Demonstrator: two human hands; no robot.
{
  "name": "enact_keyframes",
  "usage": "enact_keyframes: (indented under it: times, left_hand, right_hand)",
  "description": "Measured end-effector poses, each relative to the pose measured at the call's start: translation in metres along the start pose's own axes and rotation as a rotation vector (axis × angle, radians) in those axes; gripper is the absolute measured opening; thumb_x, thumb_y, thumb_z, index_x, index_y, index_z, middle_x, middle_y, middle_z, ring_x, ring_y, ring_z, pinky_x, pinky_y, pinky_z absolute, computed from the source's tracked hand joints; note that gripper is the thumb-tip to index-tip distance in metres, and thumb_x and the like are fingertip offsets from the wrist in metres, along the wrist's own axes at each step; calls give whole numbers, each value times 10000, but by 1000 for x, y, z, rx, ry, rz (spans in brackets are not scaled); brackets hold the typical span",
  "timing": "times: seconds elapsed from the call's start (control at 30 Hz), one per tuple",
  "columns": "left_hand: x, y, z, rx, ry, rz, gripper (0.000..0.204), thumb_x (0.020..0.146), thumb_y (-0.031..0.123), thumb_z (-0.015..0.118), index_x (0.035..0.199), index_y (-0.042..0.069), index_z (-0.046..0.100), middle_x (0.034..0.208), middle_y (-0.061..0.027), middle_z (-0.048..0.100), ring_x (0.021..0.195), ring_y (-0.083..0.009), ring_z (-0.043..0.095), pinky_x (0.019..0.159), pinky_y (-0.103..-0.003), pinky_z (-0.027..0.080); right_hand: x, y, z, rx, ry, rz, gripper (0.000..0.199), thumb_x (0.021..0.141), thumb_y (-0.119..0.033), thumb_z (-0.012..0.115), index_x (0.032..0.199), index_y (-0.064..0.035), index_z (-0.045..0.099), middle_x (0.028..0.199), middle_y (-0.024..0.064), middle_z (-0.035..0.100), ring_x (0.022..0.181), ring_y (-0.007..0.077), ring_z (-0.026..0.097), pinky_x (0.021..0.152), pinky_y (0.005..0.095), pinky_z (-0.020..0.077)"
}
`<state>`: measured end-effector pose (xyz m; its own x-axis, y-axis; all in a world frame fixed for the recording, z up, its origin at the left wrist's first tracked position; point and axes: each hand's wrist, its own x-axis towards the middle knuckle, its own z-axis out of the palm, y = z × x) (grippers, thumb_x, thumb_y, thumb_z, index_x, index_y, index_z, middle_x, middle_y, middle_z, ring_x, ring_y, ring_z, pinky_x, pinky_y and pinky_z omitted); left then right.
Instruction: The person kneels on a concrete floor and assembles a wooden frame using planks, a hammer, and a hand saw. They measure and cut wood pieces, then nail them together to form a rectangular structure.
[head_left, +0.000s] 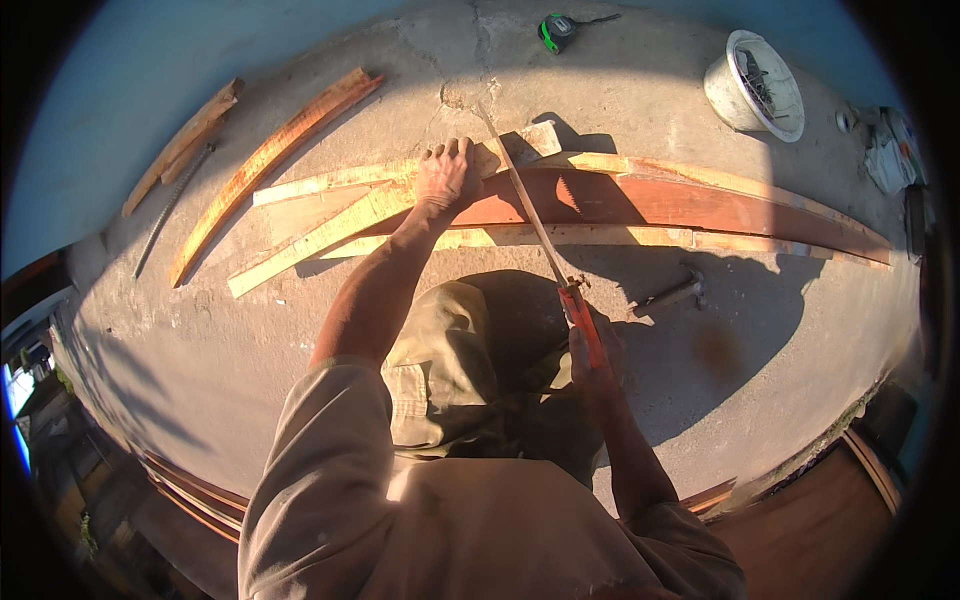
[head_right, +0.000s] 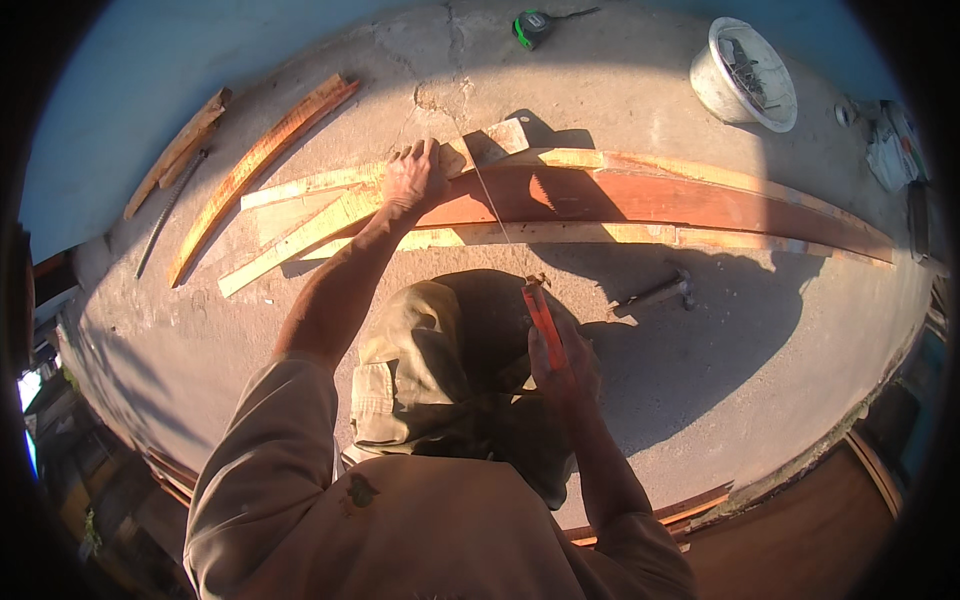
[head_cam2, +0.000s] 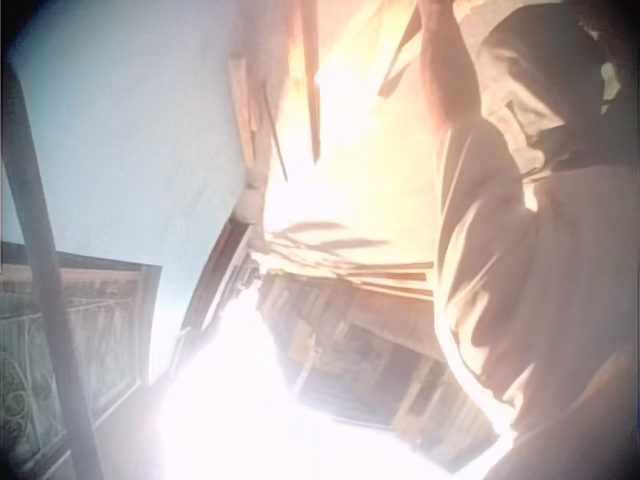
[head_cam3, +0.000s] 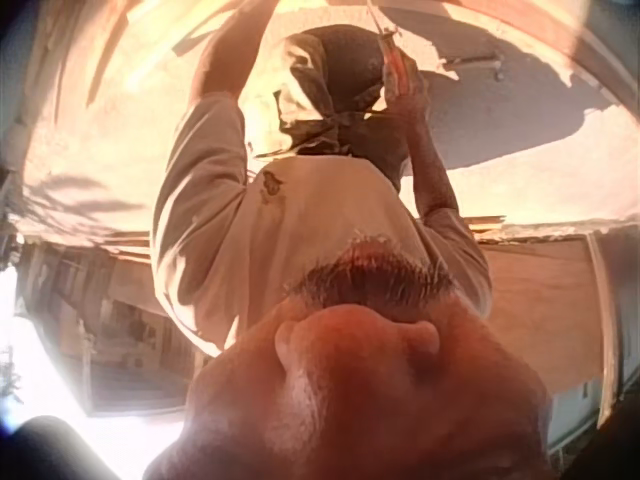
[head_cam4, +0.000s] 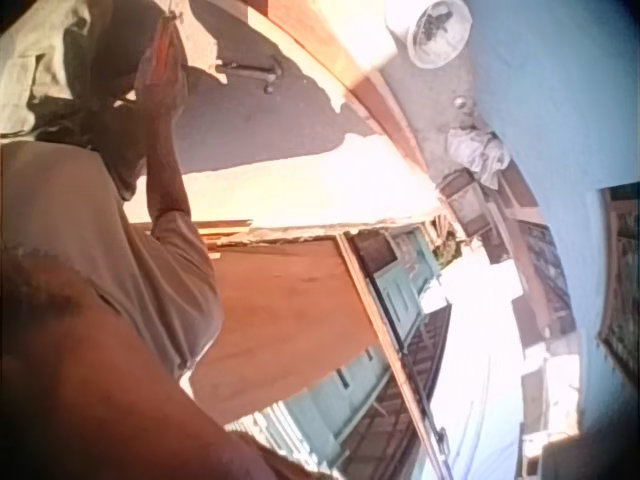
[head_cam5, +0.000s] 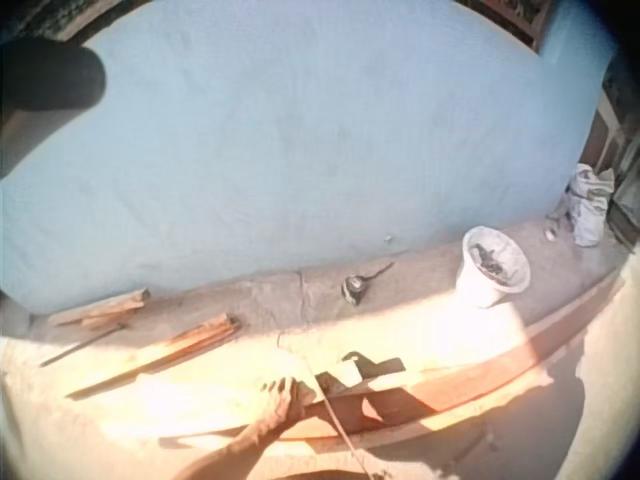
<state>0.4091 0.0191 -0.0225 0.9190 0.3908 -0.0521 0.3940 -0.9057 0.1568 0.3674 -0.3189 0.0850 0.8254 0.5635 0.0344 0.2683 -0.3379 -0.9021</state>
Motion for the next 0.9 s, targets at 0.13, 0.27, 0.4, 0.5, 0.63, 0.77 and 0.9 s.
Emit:
enact_keyframes:
  times: [0.13, 0.27, 0.4, 0.5, 0.63, 0.77, 0.9]
  left_hand:
    - [6, 2, 0, -91, -62, 14, 389, 784, 247, 566, 1111, 44, 518, 1068, -159, 614, 1012, -306, 622, 868, -425, 465]
    - [-2, 2, -14, -46, -60, -88, 386, 782, 264, 582, 1101, 55, 520, 1077, -157, 620, 1025, -307, 628, 884, -414, 471]
    - [7, -3, -15, -2, -87, -20, 411, 793, 292, 595, 1114, 50, 510, 1085, -168, 619, 1016, -315, 632, 868, -401, 488]
    - [12, 4, -9, -53, -128, -49, 412, 803, 292, 598, 1118, 45, 503, 1085, -179, 617, 1006, -322, 634, 842, -410, 501]
    - [3, 9, -23, -106, -97, -53, 395, 810, 270, 588, 1120, 42, 500, 1083, -186, 617, 995, -335, 637, 816, -428, 510]
    - [3, 0, -12, -128, -157, -85, 442, 801, 284, 605, 1151, 38, 492, 1103, -189, 612, 1030, -327, 627, 836, -428, 508]
    - [7, -8, 5, -37, -144, -31, 546, 765, 376, 668, 1160, 50, 480, 1108, -175, 613, 1030, -327, 628, 840, -419, 510]
  right_hand:
    - [84, 3, 51, -34, -35, 105, 310, 863, -84, 613, 1149, 26, 568, 919, 128, 672, 752, 305, 682, 645, 323, 526]
    - [21, -31, 5, -103, -60, 57, 365, 928, -197, 547, 1233, 3, 566, 964, 147, 644, 913, 263, 658, 774, 342, 503]
    - [-11, -15, -19, -17, -5, 17, 360, 912, -146, 547, 1229, 25, 557, 1024, 141, 669, 949, 251, 667, 809, 356, 511]
    - [47, 17, 33, 73, 16, 105, 228, 892, -151, 594, 1061, 0, 588, 787, 132, 644, 683, 277, 656, 607, 338, 508]
    - [83, -10, 44, 98, 41, 108, 193, 898, -170, 607, 963, 7, 568, 724, 121, 606, 623, 199, 590, 592, 323, 468]
    - [-1, -24, -17, 20, -25, 52, 349, 875, -136, 600, 1200, -12, 573, 873, 157, 670, 724, 259, 670, 672, 336, 528]
    - [-3, 1, 2, 78, 21, 32, 306, 895, -143, 587, 1169, -8, 573, 848, 133, 671, 685, 252, 666, 637, 345, 524]
